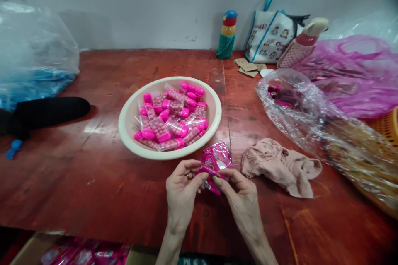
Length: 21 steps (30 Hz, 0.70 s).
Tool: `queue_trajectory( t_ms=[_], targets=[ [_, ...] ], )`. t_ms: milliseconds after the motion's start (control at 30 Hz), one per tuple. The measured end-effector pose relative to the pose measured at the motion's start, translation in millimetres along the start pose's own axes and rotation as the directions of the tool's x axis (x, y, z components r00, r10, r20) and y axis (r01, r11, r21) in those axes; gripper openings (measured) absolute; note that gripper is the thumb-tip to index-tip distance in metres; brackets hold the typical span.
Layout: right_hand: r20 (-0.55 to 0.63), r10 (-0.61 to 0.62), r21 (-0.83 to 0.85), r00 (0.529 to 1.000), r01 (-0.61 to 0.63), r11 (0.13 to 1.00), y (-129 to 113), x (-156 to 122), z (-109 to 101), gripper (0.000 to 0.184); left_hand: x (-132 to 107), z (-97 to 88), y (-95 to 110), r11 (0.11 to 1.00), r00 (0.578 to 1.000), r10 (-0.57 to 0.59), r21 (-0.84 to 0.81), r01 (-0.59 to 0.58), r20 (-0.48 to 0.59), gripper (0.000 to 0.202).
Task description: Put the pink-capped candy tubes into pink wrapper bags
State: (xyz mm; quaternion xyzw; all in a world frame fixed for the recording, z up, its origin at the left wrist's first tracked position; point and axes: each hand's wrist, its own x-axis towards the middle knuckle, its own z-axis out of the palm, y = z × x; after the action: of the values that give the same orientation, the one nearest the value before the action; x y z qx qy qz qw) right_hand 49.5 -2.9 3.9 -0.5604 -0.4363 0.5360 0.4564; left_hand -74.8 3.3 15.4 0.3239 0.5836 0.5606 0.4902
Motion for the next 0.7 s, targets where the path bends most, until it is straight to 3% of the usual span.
queue_trajectory(
  t_ms=[133,267,367,500,567,633,700],
  targets=[
    [-0.09,-0.04,-0.017,0.995,0.038,0.999,4,-2,3,0.015,-6,-0.1,-5,1.0,0.996,0.023,0.011,-0.022,-0.082,0.019],
    [-0.115,-0.164,-0.111,0.98,0.151,0.982,10,-3,3,0.012,-10,-1.3,-10,0.995,0.989,0.088,0.055,-0.082,-0.117,0.014],
    [-0.082,-0.284,-0.175,0.955,0.267,0.948,12,-2,1,0.013,-7,-6.9,-9,0.992,0.992,0.125,0.024,-0.125,0.037,0.01],
    [0.018,-0.454,-0.262,0.891,0.443,0.858,12,2,-2,0.014,-2,-15.0,4,0.971,0.94,0.229,0.01,-0.239,0.252,0.012],
    [0.066,-0.514,-0.267,0.855,0.512,0.817,13,3,-1,0.016,0,-16.5,10,0.97,0.922,0.2,0.069,-0.235,0.331,0.012],
    [0.092,-0.569,-0.263,0.817,0.571,0.778,15,2,3,0.017,0,-16.9,10,0.977,0.924,0.132,0.108,-0.182,0.36,0.007],
    [0.124,-0.579,-0.262,0.806,0.589,0.764,16,0,7,0.018,0,-17.8,5,0.996,0.953,0.061,0.05,-0.079,0.296,0.006]
  ],
)
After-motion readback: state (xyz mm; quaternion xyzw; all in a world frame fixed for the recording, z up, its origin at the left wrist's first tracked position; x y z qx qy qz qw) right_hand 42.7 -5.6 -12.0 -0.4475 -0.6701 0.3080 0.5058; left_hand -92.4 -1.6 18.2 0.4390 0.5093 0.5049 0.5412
